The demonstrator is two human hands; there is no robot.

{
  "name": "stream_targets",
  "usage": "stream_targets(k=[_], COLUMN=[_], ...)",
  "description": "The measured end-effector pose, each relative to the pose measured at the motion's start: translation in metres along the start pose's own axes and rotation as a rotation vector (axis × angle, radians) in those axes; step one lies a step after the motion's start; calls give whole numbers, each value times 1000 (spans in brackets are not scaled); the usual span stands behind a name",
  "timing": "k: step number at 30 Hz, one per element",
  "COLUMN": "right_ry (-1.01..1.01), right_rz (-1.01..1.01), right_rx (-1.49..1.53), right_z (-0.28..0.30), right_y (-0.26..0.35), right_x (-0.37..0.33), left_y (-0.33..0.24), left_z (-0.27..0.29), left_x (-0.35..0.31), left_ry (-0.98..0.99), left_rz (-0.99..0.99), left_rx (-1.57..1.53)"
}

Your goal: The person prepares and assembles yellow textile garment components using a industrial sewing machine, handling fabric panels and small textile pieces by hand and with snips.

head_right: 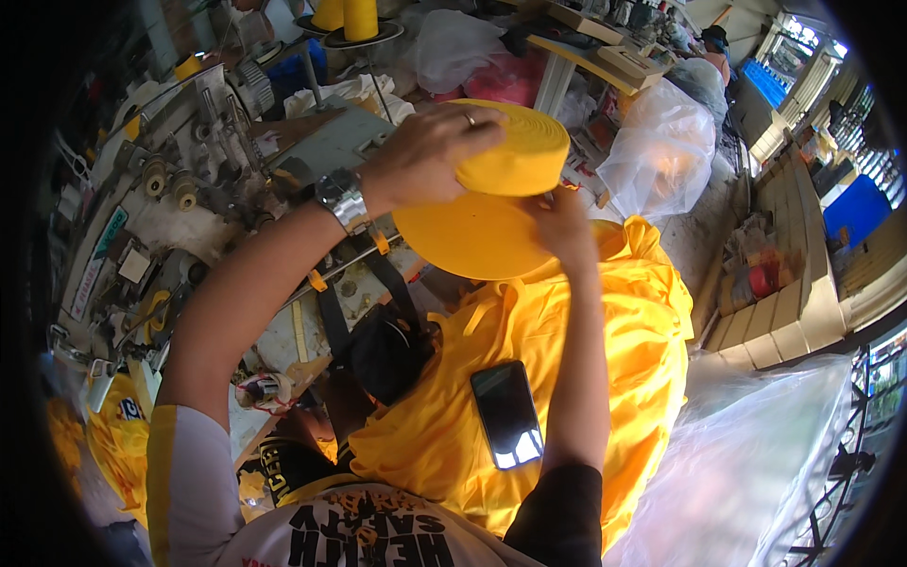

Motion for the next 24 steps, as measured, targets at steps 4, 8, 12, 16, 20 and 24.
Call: stream_targets(k=[4, 8, 12, 16, 20, 24], right_ry=[-142, 95, 14, 11, 170, 233], right_rz=[192, 36, 103, 517, 363, 353], right_rx=[-372, -1092, -980, -214, -201, -331], right_z=[49, 69, 100, 38, -13, -30], right_y=[23, 34, 55, 68, 52, 53], right_x=[4, 6, 16, 49, 52, 46], left_y=[-13, -14, -23, -24, -35, -33], left_z=[-13, -17, -23, -49, -48, -21], left_x=[-4, -9, -14, -42, -57, -76], left_ry=[23, 117, 68, 168, 169, 33], left_rz=[-37, -83, -134, -143, -3, 181], left_rx=[86, 180, 225, 263, 389, 457])
Point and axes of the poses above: each hand's wrist, its own x-axis towards the middle knuckle, its own z-axis out of the back of the hand, y = z × x, the point moved 7 cm from there along x, towards the middle knuckle, and after that the axes turned 9 degrees about z, right-handed, at the moved point
